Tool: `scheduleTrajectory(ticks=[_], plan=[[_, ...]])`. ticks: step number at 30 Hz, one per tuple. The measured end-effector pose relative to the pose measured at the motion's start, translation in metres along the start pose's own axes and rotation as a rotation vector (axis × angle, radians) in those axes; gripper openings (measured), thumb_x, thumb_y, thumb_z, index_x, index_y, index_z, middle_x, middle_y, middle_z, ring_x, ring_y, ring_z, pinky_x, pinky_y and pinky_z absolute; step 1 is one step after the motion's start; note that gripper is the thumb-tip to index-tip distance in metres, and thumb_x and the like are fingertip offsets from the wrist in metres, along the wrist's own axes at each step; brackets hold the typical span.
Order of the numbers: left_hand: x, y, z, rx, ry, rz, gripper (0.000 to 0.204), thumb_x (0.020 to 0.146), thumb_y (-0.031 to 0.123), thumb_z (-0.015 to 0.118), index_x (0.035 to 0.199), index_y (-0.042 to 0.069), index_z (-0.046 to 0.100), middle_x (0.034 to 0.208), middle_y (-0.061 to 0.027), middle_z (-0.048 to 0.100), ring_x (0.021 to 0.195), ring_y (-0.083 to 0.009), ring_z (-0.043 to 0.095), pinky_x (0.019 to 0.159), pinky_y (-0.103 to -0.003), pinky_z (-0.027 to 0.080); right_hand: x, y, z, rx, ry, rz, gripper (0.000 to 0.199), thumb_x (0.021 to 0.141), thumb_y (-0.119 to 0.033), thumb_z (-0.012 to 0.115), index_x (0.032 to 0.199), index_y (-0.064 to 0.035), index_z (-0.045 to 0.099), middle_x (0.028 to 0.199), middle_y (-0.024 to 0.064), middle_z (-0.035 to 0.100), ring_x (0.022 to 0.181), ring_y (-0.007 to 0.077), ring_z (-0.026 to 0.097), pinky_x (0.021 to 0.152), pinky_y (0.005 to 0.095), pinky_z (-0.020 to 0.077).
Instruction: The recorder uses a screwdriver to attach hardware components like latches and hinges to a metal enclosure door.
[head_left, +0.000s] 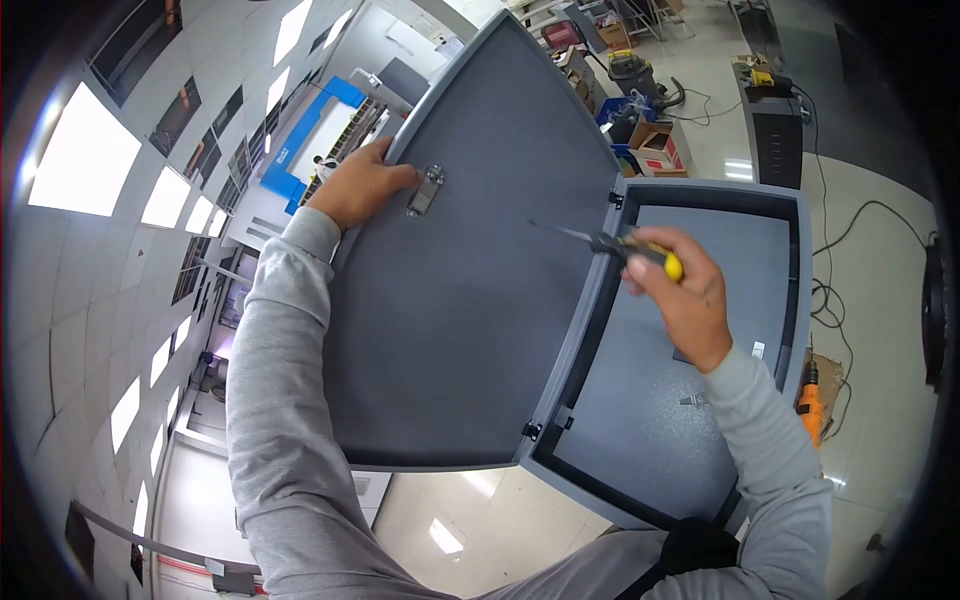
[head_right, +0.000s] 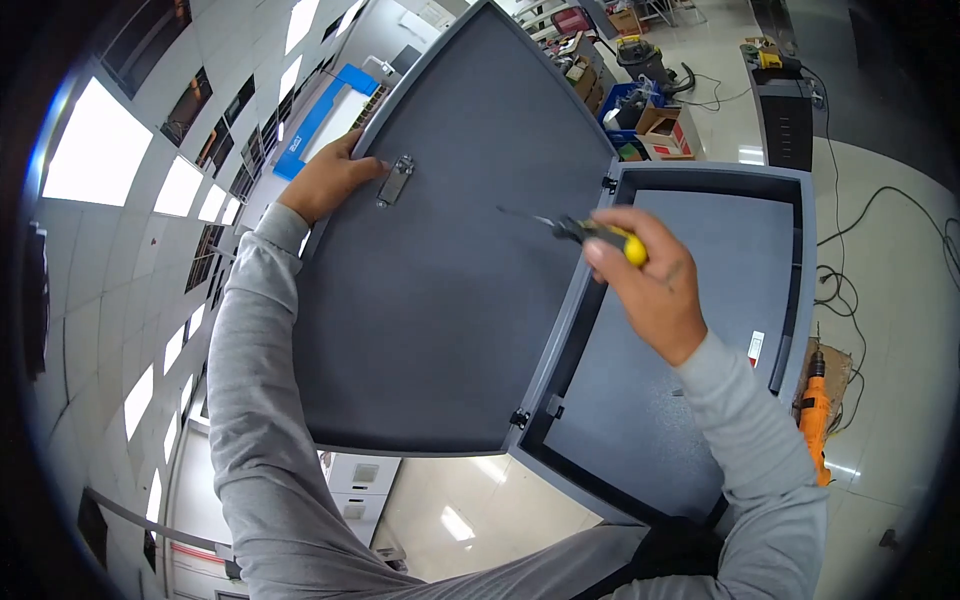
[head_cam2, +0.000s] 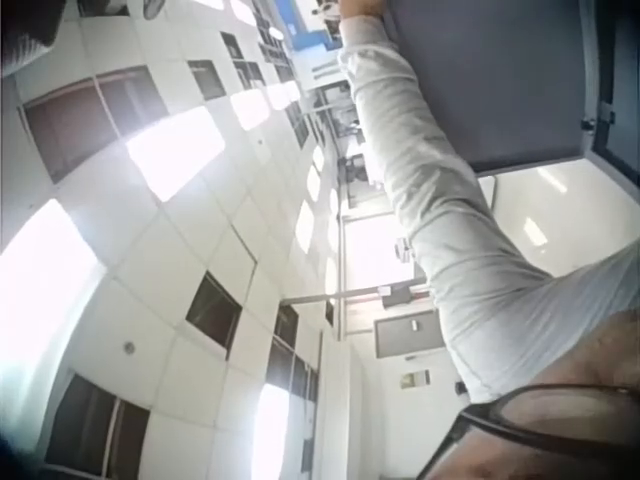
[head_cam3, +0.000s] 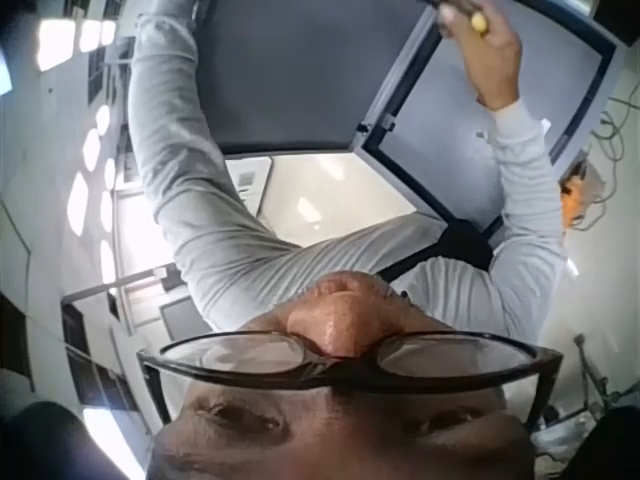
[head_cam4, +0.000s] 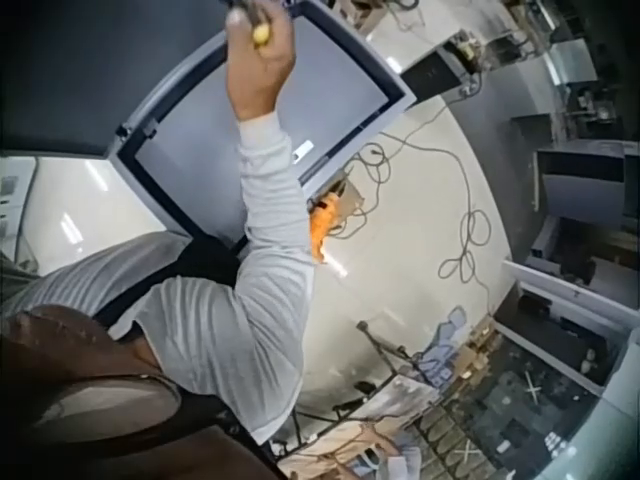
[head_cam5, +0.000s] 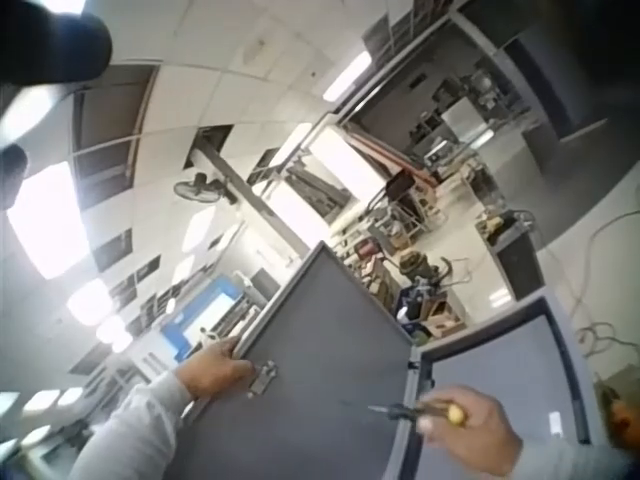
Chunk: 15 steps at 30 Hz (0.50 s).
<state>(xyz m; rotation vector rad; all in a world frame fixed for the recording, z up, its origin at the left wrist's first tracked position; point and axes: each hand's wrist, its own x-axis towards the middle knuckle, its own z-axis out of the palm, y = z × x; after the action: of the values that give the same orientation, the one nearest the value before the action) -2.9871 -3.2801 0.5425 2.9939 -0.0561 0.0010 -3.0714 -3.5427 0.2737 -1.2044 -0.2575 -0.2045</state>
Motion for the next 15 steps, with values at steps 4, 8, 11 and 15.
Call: scheduleTrajectory(ticks=[4,8,11,15], plan=[[-0.001,0.006,0.006,0.295,0.174,0.238,0.067,0.077,0.029,0.074,0.132,-0.001,0.050,0.103,-0.0233,0.068,0.097,-0.0344,0.068,0.089,-0.041,0.051,0.038,-0.017,0.031,0.207,-0.021,-0.150,0.028,0.097,-0.016,0.063,0.121,-0.0015,0.061,0.103,0.0088,0.066,0.086,0.0150,0.068,0.076,0.0280,0.0587],[-0.001,0.013,0.015,0.528,0.227,0.279,0.088,0.073,0.029,0.082,0.142,0.001,0.036,0.106,-0.0285,0.067,0.102,-0.0434,0.065,0.091,-0.046,0.051,0.050,-0.014,0.049,0.302,0.006,-0.136,0.027,0.099,-0.017,0.061,0.121,-0.0009,0.061,0.104,0.0092,0.067,0.084,0.0147,0.069,0.075,0.0277,0.0600],[-0.004,0.017,0.016,0.598,0.241,0.238,0.090,0.072,0.031,0.084,0.141,0.001,0.036,0.105,-0.0269,0.068,0.101,-0.0432,0.066,0.089,-0.048,0.052,0.053,-0.015,0.055,0.288,0.017,-0.111,0.027,0.099,-0.017,0.061,0.120,-0.0010,0.061,0.103,0.0092,0.067,0.083,0.0145,0.069,0.074,0.0274,0.0603],[-0.010,0.027,0.021,0.727,0.262,0.137,0.090,0.072,0.035,0.086,0.139,0.001,0.037,0.105,-0.0259,0.068,0.097,-0.0424,0.068,0.084,-0.049,0.054,0.057,-0.013,0.057,0.294,0.016,-0.104,0.027,0.098,-0.017,0.061,0.120,-0.0006,0.061,0.103,0.0096,0.067,0.082,0.0148,0.069,0.074,0.0275,0.0606]])
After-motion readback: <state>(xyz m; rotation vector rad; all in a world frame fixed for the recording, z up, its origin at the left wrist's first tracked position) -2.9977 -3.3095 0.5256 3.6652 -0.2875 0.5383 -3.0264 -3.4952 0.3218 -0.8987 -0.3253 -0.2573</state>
